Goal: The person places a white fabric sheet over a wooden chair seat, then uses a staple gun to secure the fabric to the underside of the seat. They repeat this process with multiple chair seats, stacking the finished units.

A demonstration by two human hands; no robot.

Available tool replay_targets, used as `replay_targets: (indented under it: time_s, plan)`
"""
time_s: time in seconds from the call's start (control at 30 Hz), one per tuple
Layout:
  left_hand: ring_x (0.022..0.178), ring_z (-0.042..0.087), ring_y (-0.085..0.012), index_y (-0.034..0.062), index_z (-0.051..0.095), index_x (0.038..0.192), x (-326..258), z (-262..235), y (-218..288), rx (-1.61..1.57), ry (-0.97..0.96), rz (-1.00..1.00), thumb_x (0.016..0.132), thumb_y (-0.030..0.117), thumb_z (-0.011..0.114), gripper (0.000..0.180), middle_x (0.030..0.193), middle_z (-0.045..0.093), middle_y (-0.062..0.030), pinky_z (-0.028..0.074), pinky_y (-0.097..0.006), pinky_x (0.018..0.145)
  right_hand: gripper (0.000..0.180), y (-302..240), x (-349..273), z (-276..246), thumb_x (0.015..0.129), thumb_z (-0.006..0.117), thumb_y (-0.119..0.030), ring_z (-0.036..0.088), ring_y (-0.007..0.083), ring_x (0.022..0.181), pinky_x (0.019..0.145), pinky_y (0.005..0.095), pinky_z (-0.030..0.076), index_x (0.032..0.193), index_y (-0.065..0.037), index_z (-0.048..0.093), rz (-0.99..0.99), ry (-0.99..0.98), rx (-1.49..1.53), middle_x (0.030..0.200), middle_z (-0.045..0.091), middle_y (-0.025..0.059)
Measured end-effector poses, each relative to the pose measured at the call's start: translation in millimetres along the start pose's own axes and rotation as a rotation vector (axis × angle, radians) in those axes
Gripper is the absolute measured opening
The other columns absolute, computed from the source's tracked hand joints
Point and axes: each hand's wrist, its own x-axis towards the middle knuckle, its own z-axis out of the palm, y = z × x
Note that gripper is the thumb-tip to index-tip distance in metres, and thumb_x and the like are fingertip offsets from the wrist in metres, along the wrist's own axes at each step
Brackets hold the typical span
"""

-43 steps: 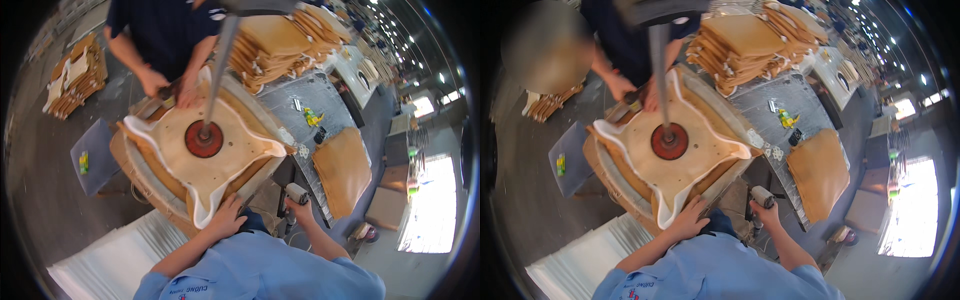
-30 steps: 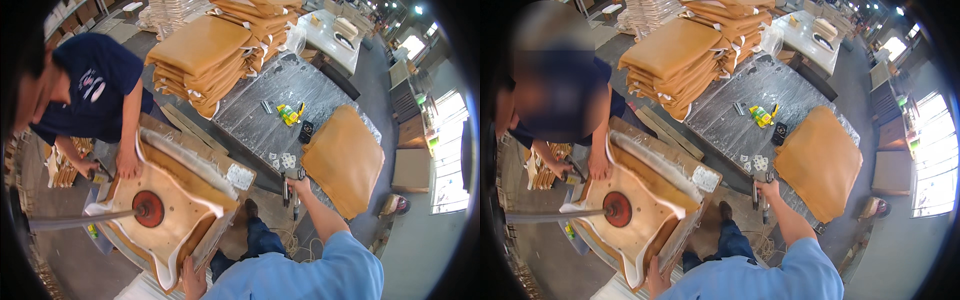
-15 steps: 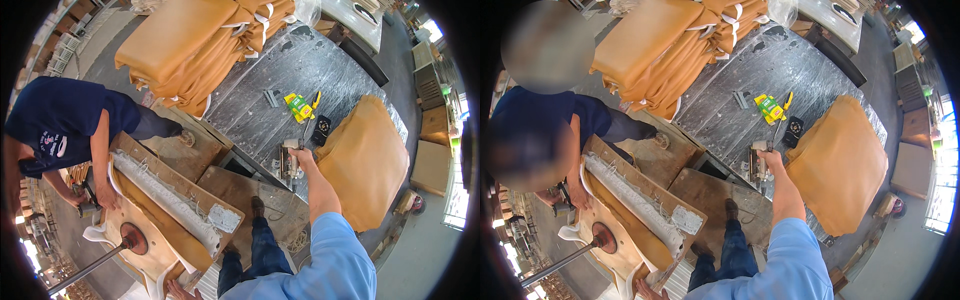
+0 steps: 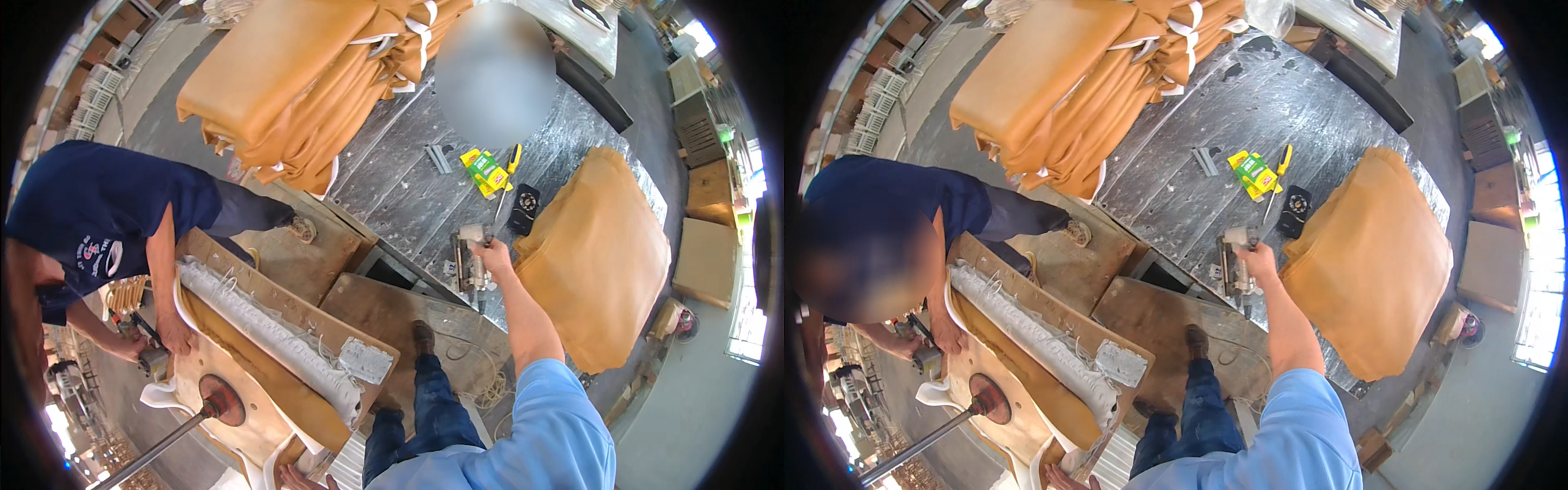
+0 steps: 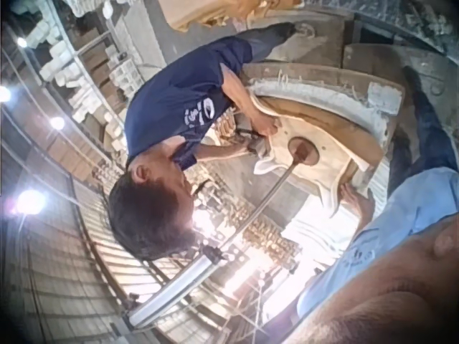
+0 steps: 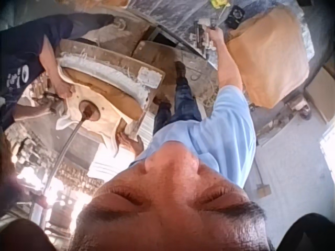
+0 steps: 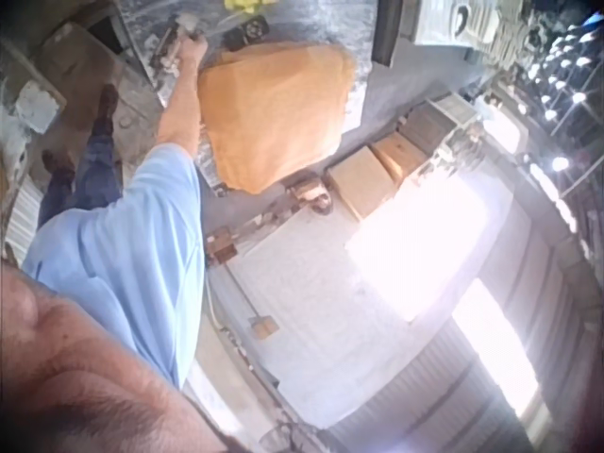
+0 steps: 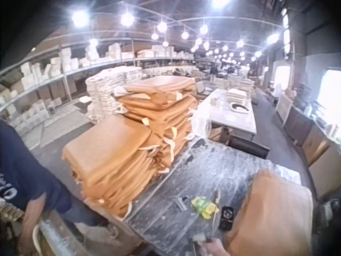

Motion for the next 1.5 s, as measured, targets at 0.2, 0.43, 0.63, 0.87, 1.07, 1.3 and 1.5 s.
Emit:
replay_targets:
  time_s: [0.2,0.43,0.63,0.87,1.07,1.3,1.5]
  plan:
    - [0.154,0.02,-0.055,-0.0053,0.028,0.159,-13,4,-10,-0.156,0.012,-0.034,0.079,0.023,0.078,0.099,0.165,0.024,-0.0352,0.014,-0.066,0.126,0.051,21,5,-17,0.088,0.077,-0.022,0.071,0.0233,0.105,0.091,0.0416,0.053,0.132,0.004,0.071,0.019,0.167,-0.168,0.118,0.077,0.0162]
    - [0.156,0.019,-0.0516,0.0014,0.032,0.161,-16,15,-35,-0.234,0.032,0.088,0.078,0.023,0.078,0.098,0.168,0.022,-0.0302,0.013,-0.065,0.127,0.068,12,-58,12,0.092,0.077,-0.017,0.065,0.029,0.122,0.104,0.0393,0.049,0.15,0.007,0.052,-0.049,0.138,-0.181,0.137,0.066,0.0204]
    - [0.152,0.033,-0.0477,0.0081,0.049,0.154,-3,5,-67,-0.438,0.14,0.36,0.095,0.024,0.071,0.064,0.164,0.037,-0.0261,0.026,-0.059,0.125,0.062,-49,-181,88,0.094,0.075,-0.011,0.065,0.0242,0.113,0.096,0.0356,0.049,0.151,0.002,0.053,-0.308,-0.048,0.005,0.13,0.068,0.018]
    - [0.154,0.032,-0.0459,0.0137,0.056,0.15,20,14,-91,-0.463,0.248,0.485,0.098,0.034,0.07,0.058,0.166,0.036,-0.0209,0.027,-0.058,0.125,0.054,-125,-282,184,0.096,0.076,-0.015,0.068,0.0267,0.118,0.102,0.0385,0.053,0.145,0.0,0.061,-0.755,-0.245,-0.117,0.131,0.07,0.0192]
    - [0.152,0.037,-0.0437,0.0139,0.061,0.145,12,25,-97,-0.522,0.348,0.376,0.099,0.035,0.068,0.05,0.163,0.042,-0.0189,0.03,-0.056,0.125,0.064,-134,-355,247,0.091,0.077,-0.029,0.068,0.0398,0.117,0.102,0.0448,0.053,0.147,-0.005,0.059,-0.878,-0.313,-0.644,0.128,0.071,0.0227]
    - [0.142,0.051,-0.04,0.011,0.067,0.134,21,28,-82,-0.558,0.513,0.286,0.099,0.031,0.068,0.041,0.155,0.052,-0.017,0.039,-0.053,0.12,0.067,-141,-350,245,0.092,0.075,-0.035,0.06,0.0466,0.128,0.107,0.0506,0.049,0.148,-0.004,0.055,-0.988,-0.256,-0.744,0.137,0.063,0.0292]
    - [0.138,0.056,-0.0364,0.0112,0.07,0.129,23,30,-76,-0.483,0.544,0.243,0.096,0.029,0.069,0.038,0.15,0.059,-0.0134,0.041,-0.052,0.118,0.065,-133,-346,251,0.096,0.071,-0.035,0.058,0.051,0.125,0.107,0.0532,0.047,0.147,0.0,0.053,-1.071,-0.243,-0.728,0.135,0.06,0.0336]
